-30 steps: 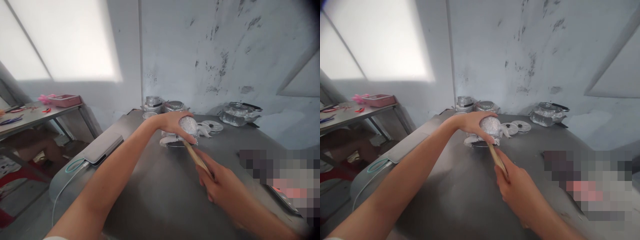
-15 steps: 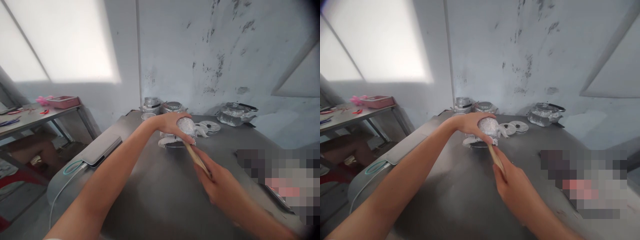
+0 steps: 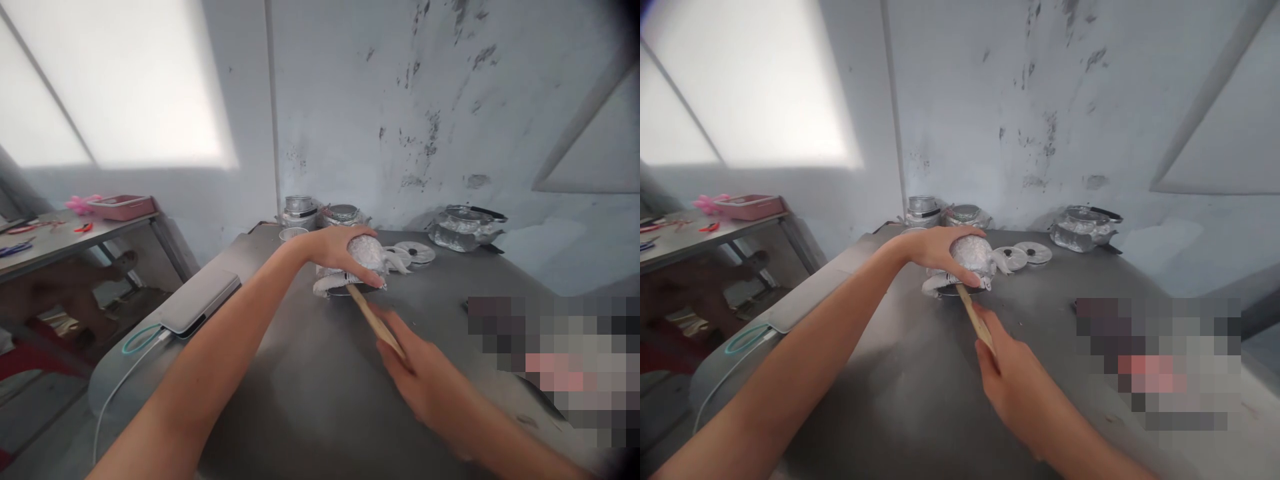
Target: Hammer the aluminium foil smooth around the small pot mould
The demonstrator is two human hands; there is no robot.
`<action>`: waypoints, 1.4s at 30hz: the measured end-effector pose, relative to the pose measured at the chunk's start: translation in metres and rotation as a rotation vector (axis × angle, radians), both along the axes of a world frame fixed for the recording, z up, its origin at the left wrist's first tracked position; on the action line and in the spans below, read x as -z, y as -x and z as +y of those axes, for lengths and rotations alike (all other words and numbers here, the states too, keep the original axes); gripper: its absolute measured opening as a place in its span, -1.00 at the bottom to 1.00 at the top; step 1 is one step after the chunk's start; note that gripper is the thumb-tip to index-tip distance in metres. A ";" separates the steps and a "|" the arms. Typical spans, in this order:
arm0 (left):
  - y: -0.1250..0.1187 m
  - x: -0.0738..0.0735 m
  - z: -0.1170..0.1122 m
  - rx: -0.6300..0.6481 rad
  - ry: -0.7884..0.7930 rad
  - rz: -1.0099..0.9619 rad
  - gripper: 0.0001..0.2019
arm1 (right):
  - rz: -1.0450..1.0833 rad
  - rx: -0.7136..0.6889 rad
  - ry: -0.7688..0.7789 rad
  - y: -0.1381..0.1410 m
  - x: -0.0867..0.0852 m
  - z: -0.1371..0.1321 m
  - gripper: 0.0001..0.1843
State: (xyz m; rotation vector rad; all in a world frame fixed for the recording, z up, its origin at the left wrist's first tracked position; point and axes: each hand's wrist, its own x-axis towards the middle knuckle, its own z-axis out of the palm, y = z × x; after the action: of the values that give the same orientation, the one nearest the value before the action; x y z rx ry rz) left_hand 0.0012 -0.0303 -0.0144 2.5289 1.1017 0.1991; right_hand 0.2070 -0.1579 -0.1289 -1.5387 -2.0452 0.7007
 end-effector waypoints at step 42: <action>-0.002 -0.003 -0.004 0.036 0.001 0.001 0.03 | 0.054 -0.029 0.070 0.004 -0.002 -0.007 -0.54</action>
State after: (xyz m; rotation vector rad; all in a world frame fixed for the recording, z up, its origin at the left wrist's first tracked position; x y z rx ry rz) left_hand 0.0035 -0.0339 -0.0115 2.5460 1.0560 0.1875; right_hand 0.2034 -0.1649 -0.1266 -1.5143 -2.0259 0.8240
